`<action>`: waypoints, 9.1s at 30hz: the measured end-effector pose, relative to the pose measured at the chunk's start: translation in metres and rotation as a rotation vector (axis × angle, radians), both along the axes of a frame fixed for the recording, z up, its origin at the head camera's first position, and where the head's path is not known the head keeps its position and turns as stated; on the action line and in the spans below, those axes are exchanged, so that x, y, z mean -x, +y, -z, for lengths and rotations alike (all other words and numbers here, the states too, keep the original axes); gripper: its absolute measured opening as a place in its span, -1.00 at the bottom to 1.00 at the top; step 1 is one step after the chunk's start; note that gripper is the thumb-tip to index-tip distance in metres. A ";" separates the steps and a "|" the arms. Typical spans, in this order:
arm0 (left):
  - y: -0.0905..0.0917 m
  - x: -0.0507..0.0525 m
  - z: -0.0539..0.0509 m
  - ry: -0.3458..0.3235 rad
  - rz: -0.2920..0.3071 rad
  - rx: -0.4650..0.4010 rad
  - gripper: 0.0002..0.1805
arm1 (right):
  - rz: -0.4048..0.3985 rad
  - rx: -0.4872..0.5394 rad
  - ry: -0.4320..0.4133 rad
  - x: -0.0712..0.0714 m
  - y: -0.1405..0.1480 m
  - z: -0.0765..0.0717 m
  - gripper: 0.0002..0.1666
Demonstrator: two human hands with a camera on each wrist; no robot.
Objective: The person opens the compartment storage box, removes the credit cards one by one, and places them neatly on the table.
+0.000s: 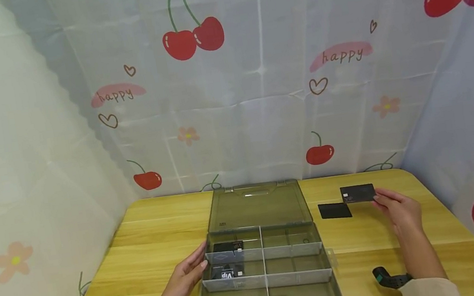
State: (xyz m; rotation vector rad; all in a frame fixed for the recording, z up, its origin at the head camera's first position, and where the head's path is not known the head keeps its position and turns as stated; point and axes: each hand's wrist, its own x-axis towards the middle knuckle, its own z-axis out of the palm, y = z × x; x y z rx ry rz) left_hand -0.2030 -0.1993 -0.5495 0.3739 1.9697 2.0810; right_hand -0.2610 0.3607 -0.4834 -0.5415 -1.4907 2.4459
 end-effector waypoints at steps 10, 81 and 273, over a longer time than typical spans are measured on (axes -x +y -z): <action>0.000 -0.001 0.000 0.010 -0.004 0.005 -0.29 | 0.053 0.024 -0.084 0.001 0.007 0.006 -0.62; 0.000 -0.001 -0.003 0.010 0.006 0.040 -0.31 | -0.088 -0.704 -0.214 0.003 0.013 0.013 -0.39; 0.001 0.001 0.002 0.039 -0.025 0.008 -0.31 | -0.954 -0.202 -0.300 -0.063 -0.301 -0.041 -0.19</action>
